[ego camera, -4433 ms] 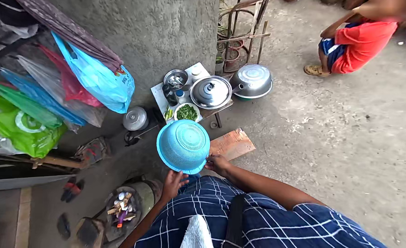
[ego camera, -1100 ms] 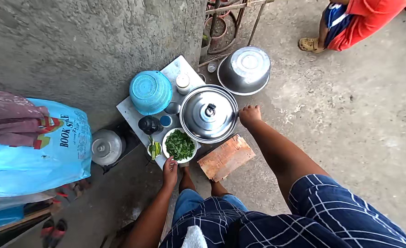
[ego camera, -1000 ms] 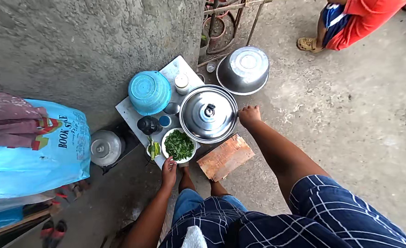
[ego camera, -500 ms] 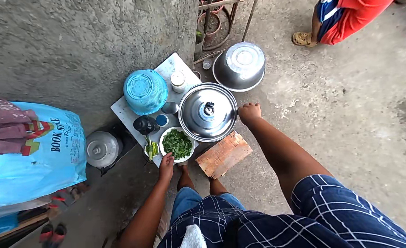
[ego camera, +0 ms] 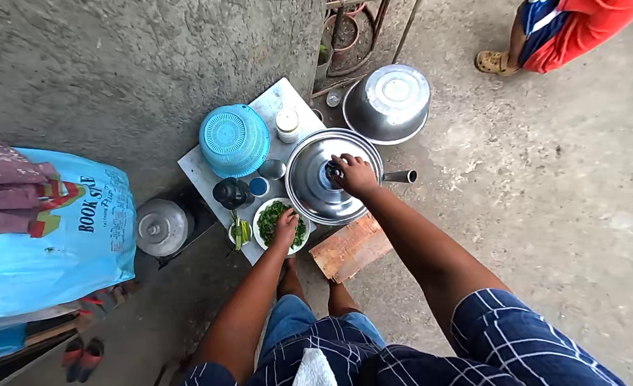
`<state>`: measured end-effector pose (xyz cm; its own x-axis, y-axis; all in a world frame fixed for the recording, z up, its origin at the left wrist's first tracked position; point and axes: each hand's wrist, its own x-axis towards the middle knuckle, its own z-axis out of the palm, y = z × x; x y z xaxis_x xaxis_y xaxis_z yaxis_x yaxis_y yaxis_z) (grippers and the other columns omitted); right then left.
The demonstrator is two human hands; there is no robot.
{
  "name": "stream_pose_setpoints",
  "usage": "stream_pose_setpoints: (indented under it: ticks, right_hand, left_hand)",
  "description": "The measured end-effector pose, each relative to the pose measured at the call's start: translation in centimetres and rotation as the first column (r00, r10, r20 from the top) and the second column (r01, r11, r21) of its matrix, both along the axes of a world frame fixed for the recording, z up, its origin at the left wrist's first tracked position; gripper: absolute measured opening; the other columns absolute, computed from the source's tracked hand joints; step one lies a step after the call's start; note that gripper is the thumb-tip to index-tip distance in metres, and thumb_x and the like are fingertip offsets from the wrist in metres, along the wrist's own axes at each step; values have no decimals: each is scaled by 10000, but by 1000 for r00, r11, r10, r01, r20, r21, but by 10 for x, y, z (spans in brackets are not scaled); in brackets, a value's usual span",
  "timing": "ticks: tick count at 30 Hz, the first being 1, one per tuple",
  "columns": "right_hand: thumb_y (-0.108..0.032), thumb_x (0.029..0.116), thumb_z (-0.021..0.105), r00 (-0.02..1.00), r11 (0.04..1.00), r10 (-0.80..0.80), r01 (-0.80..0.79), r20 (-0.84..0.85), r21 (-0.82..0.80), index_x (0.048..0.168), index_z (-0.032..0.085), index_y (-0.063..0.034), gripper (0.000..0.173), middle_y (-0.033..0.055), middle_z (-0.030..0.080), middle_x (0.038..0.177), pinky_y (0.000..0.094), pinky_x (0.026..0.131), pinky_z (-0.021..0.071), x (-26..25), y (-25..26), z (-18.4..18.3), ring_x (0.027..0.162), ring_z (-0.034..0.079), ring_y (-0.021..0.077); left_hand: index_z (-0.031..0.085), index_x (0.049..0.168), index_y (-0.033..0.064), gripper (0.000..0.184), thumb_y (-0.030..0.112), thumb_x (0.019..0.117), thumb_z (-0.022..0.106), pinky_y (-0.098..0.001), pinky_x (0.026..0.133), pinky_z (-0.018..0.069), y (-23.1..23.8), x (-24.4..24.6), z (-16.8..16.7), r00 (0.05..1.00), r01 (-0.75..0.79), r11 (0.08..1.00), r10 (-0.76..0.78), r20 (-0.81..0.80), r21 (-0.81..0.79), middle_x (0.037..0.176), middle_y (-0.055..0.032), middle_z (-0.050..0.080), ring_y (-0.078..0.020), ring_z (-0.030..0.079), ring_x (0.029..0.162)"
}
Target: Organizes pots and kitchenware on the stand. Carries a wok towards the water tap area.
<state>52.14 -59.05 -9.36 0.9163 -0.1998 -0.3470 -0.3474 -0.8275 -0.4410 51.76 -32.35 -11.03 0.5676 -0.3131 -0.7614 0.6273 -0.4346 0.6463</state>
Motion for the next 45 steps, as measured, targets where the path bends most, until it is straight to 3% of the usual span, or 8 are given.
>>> stream_pose_setpoints:
  ticks: [6, 11, 17, 23, 31, 36, 42, 45]
  right_hand:
    - [-147, 990, 667, 987, 982, -156, 159, -33, 100, 1275, 635, 28, 337, 305, 596, 1316, 647, 1006, 491, 24, 14, 0, 1253, 570, 503]
    - [-91, 1024, 570, 989, 984, -145, 147, -23, 104, 1400, 612, -67, 379, 315, 568, 1353, 632, 1003, 500, 21, 4, 11, 1232, 587, 502]
    - [9, 954, 623, 991, 985, -96, 108, -94, 137, 1287, 651, -15, 336, 290, 513, 1453, 666, 1020, 481, 18, 1, 3, 1291, 543, 513]
    - [-38, 910, 709, 984, 967, -175, 175, -18, 188, 1230, 646, 33, 334, 316, 603, 1272, 643, 981, 502, 22, -2, -7, 1175, 611, 496]
    - [-150, 916, 698, 798, 924, -373, 363, 474, 116, 1160, 654, 64, 327, 291, 641, 1144, 563, 909, 532, 3, -33, 116, 1058, 652, 428]
    - [-229, 952, 669, 579, 827, -479, 550, 659, 117, 1226, 587, 96, 433, 323, 608, 1212, 440, 890, 544, -81, -45, 174, 1063, 642, 349]
    - [-192, 882, 756, 310, 650, -663, 690, 681, 319, 1178, 561, 50, 429, 137, 573, 1184, 289, 904, 556, -210, -16, 150, 1077, 613, 127]
    - [-160, 859, 750, 268, 559, -723, 769, 637, 311, 1099, 560, 94, 397, 152, 576, 1110, 227, 827, 545, -257, -1, 127, 987, 613, 94]
  left_hand:
    - [363, 1540, -17, 490, 195, 1107, 454, -499, 1056, 470, 17, -7, 5, 999, 3, 999, -1, -53, 34, 1478, -283, 490, -373, 542, 1320]
    - [413, 1516, -5, 461, 216, 1112, 443, -506, 1051, 474, 22, 6, 9, 998, 29, 998, -26, -50, 60, 1449, -269, 519, -367, 557, 1299]
    - [426, 1506, 7, 440, 215, 1117, 423, -496, 1047, 469, 4, 23, 13, 996, 62, 997, -59, -68, 40, 1442, -242, 532, -341, 567, 1280]
    - [431, 1508, 20, 435, 214, 1119, 417, -482, 1028, 484, 3, 27, 16, 988, 141, 988, -136, -69, 68, 1430, -235, 547, -329, 590, 1252]
    - [435, 1485, -49, 440, 167, 1103, 462, -448, 980, 529, -28, 36, 19, 937, 350, 935, -350, -1, 53, 1371, -286, 570, -341, 645, 1152]
    - [293, 1572, -2, 549, 261, 1114, 444, -482, 1022, 507, -84, 49, 2, 977, 25, 999, -34, -212, -47, 1516, -267, 443, -363, 561, 1288]
    - [223, 1590, 47, 582, 323, 1119, 424, -540, 1098, 422, -134, 78, -31, 867, -445, 894, 419, -269, -44, 1628, -220, 300, -356, 408, 1443]
    - [290, 1570, 55, 489, 261, 1134, 372, -505, 1124, 392, -142, 79, -31, 814, -545, 837, 512, -273, -54, 1636, -172, 306, -303, 379, 1468]
